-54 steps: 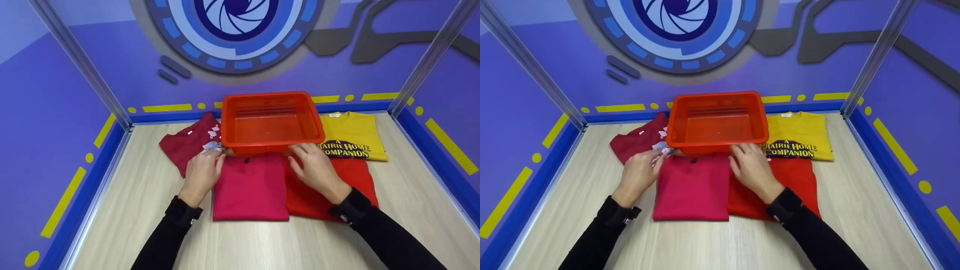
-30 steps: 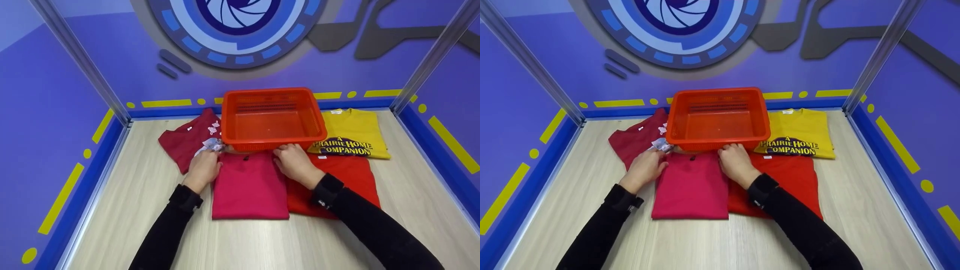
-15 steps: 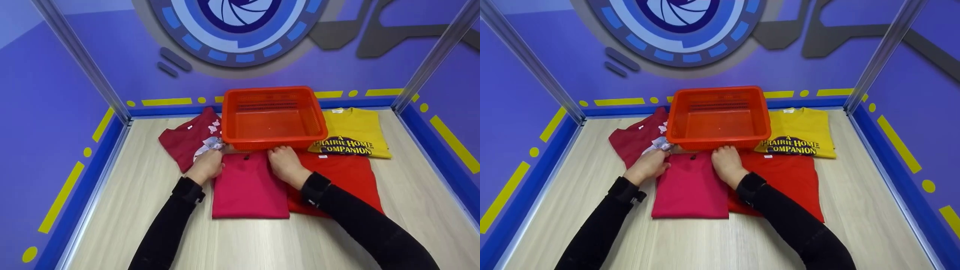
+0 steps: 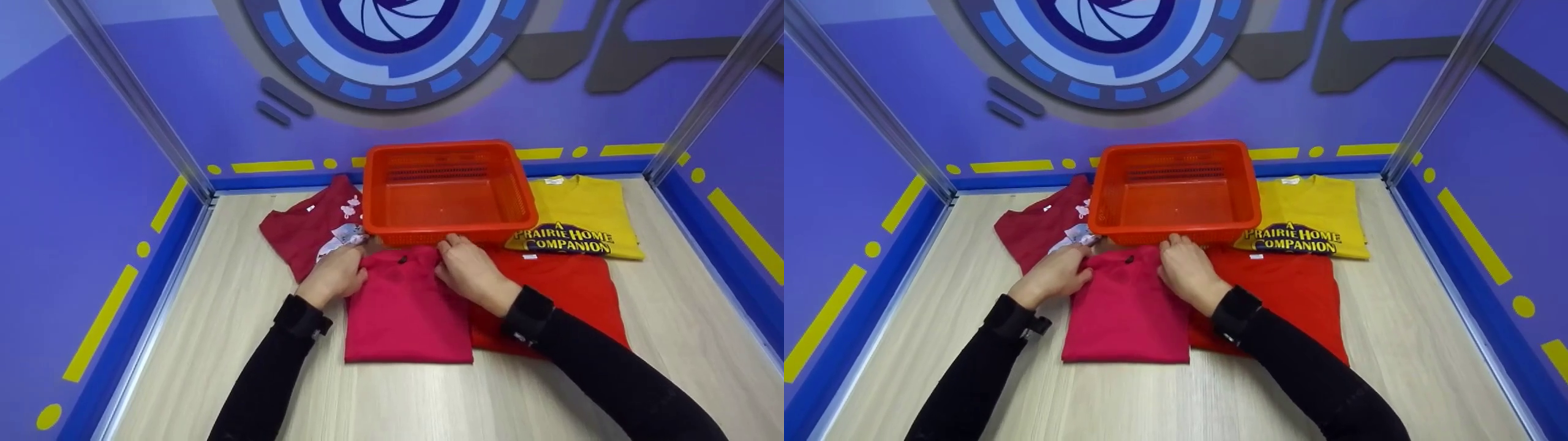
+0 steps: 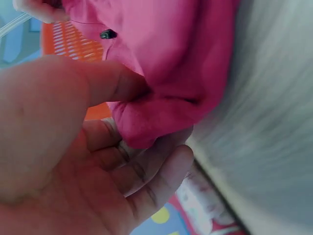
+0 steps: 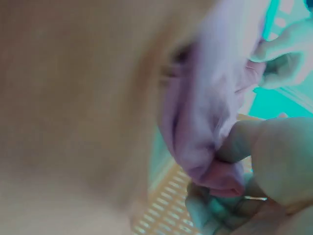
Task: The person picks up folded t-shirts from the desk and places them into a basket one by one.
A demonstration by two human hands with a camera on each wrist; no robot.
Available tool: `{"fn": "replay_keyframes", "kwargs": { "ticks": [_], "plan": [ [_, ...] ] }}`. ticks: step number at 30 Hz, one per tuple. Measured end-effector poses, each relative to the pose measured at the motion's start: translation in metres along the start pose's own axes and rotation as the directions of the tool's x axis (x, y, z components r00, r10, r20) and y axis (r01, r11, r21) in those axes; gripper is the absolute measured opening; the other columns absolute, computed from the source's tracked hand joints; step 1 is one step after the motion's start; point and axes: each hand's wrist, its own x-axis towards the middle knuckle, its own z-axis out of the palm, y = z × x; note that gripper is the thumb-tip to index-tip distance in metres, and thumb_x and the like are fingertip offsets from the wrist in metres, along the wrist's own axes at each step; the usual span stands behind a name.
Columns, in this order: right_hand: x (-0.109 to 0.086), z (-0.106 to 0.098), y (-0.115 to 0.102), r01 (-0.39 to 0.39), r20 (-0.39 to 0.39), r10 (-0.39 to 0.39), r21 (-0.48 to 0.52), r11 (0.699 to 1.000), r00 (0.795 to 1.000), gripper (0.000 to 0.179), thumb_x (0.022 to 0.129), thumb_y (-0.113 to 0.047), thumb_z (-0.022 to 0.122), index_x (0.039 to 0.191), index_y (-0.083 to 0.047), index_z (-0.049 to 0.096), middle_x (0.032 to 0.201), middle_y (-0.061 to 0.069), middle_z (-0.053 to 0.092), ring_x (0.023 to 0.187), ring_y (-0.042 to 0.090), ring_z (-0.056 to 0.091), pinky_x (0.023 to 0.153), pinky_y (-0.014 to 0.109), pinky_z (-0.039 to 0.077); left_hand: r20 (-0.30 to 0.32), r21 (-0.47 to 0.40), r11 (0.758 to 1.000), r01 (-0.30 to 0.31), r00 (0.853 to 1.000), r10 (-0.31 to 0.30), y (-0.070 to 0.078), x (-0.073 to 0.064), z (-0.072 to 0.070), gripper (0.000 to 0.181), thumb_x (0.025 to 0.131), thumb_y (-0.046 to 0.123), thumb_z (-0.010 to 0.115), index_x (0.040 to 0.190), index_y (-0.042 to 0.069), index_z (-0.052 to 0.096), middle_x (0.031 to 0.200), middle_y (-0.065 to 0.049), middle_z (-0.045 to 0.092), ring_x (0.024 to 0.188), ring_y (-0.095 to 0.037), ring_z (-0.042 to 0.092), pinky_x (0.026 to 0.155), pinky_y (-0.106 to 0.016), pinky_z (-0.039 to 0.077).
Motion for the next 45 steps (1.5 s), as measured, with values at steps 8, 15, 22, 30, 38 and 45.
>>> {"fn": "replay_keyframes", "kwargs": {
  "ticks": [8,15,22,30,38,45],
  "plan": [
    [-0.005,-0.038,0.0,-0.109,0.03,0.104,0.321,0.941,0.994,0.029,0.103,-0.014,0.072,0.129,-0.002,0.071,0.117,0.016,0.078,0.106,0.03,0.076,0.095,0.05,0.064,-0.098,-0.123,0.989,-0.087,0.992,0.075,-0.002,-0.022,-0.032,0.017,0.106,0.014,0.065,0.121,0.007,0.067,0.106,-0.014,0.072,0.101,-0.033,0.069,0.097,-0.049,0.06],
    [0.001,-0.077,0.015,-0.261,0.052,0.274,0.516,0.816,0.96,0.039,0.101,-0.013,0.077,0.139,-0.003,0.072,0.13,0.018,0.076,0.11,0.031,0.073,0.095,0.046,0.061,-0.241,-0.186,0.969,-0.163,0.963,0.116,0.015,-0.034,-0.064,0.031,0.104,0.016,0.075,0.134,0.008,0.072,0.125,-0.011,0.078,0.115,-0.028,0.073,0.105,-0.046,0.061],
    [-0.001,-0.123,0.033,-0.267,0.036,0.299,0.56,0.784,0.954,0.021,0.105,-0.013,0.076,0.126,-0.009,0.073,0.111,0.013,0.074,0.093,0.025,0.065,0.077,0.024,0.054,-0.339,-0.21,0.932,-0.296,0.916,0.215,0.04,-0.029,-0.092,0.016,0.1,0.002,0.071,0.112,0.011,0.066,0.1,-0.007,0.07,0.089,-0.023,0.061,0.079,-0.036,0.051],
    [0.0,-0.168,0.049,-0.148,-0.078,0.236,0.579,0.802,0.969,0.028,0.104,-0.006,0.076,0.131,-0.012,0.075,0.113,0.011,0.076,0.082,0.019,0.064,0.066,0.017,0.052,-0.362,-0.277,0.874,-0.4,0.886,0.29,0.056,-0.018,-0.125,0.019,0.102,0.006,0.074,0.118,0.014,0.076,0.109,-0.002,0.077,0.091,-0.018,0.066,0.082,-0.033,0.057],
    [0.016,-0.19,0.081,-0.303,0.044,0.362,0.645,0.702,0.931,0.028,0.108,-0.009,0.07,0.135,-0.011,0.076,0.108,0.0,0.072,0.086,0.014,0.063,0.071,0.02,0.052,-0.295,-0.398,0.82,-0.411,0.904,0.311,0.065,0.024,-0.143,0.016,0.106,0.013,0.074,0.121,0.015,0.078,0.105,-0.003,0.076,0.084,-0.017,0.066,0.078,-0.03,0.056],
    [0.053,-0.169,0.115,-0.418,0.135,0.421,0.569,0.708,0.897,0.028,0.109,-0.016,0.068,0.136,-0.009,0.074,0.112,0.008,0.069,0.09,0.017,0.062,0.072,0.019,0.053,-0.254,-0.412,0.868,-0.277,0.95,0.183,0.057,0.081,-0.133,0.015,0.108,0.012,0.069,0.12,0.014,0.077,0.105,-0.005,0.075,0.091,-0.02,0.065,0.085,-0.031,0.053]
  ]
}}
